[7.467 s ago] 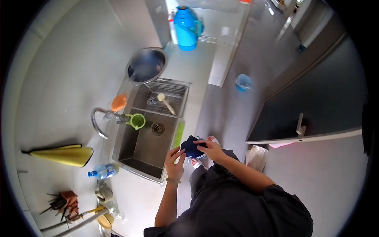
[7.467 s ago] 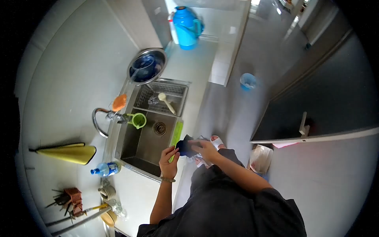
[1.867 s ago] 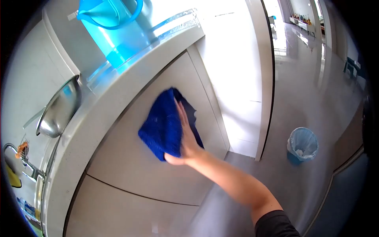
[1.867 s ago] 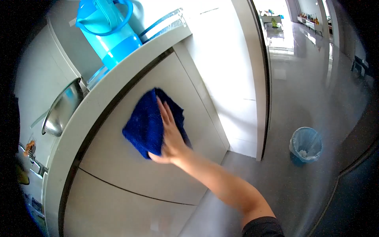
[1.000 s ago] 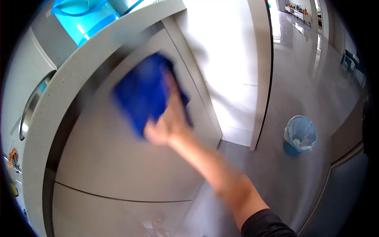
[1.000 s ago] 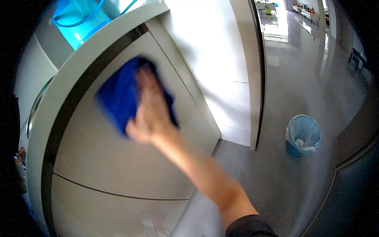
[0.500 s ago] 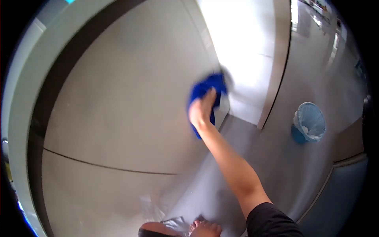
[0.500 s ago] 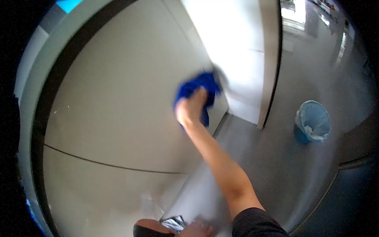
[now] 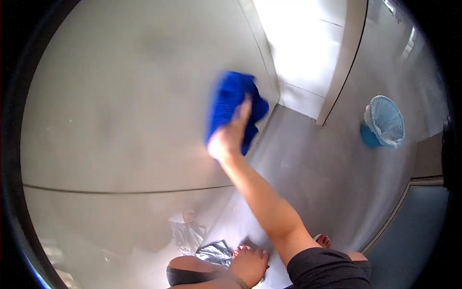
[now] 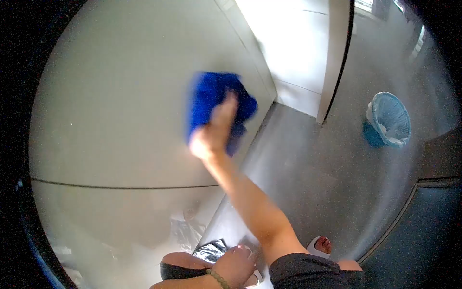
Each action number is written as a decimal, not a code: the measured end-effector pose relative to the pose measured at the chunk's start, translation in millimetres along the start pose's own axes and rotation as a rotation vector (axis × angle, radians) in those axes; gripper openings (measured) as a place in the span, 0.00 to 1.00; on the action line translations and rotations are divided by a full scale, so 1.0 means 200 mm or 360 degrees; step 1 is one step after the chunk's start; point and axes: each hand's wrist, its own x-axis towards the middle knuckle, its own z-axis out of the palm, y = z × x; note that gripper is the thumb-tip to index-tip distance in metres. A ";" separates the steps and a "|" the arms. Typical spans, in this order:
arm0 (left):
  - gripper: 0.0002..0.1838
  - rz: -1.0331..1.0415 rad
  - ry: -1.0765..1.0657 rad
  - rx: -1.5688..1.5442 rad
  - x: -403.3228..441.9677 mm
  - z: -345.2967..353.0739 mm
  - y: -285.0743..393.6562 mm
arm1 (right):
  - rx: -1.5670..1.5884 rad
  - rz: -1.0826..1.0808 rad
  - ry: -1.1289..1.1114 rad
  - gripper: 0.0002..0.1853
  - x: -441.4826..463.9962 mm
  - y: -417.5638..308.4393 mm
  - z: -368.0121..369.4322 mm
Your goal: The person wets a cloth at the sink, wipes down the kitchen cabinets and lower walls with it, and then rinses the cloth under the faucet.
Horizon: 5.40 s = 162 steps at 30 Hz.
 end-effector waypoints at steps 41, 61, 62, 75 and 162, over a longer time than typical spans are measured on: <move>0.16 0.0138 -0.0234 -0.0080 -0.20 0.24 0.00 | 0.0033 -0.1288 -0.0877 0.44 -0.91 -0.95 0.87; 0.15 -0.0034 -0.0202 0.0026 -0.10 0.03 0.09 | -0.0466 0.1081 0.0775 0.39 -0.55 0.81 -0.42; 0.15 -0.0031 -0.0175 0.0008 -0.09 0.00 0.10 | -0.0578 0.1039 0.0712 0.39 -0.38 0.66 -0.42; 0.16 -0.0124 -0.0213 0.0005 -0.07 0.05 0.06 | -0.0824 0.0350 0.0334 0.37 -0.21 0.85 -0.59; 0.07 -0.0465 0.0220 -0.0104 -1.13 0.83 -0.16 | -0.0943 -0.1796 -0.1226 0.27 -1.07 -0.83 0.75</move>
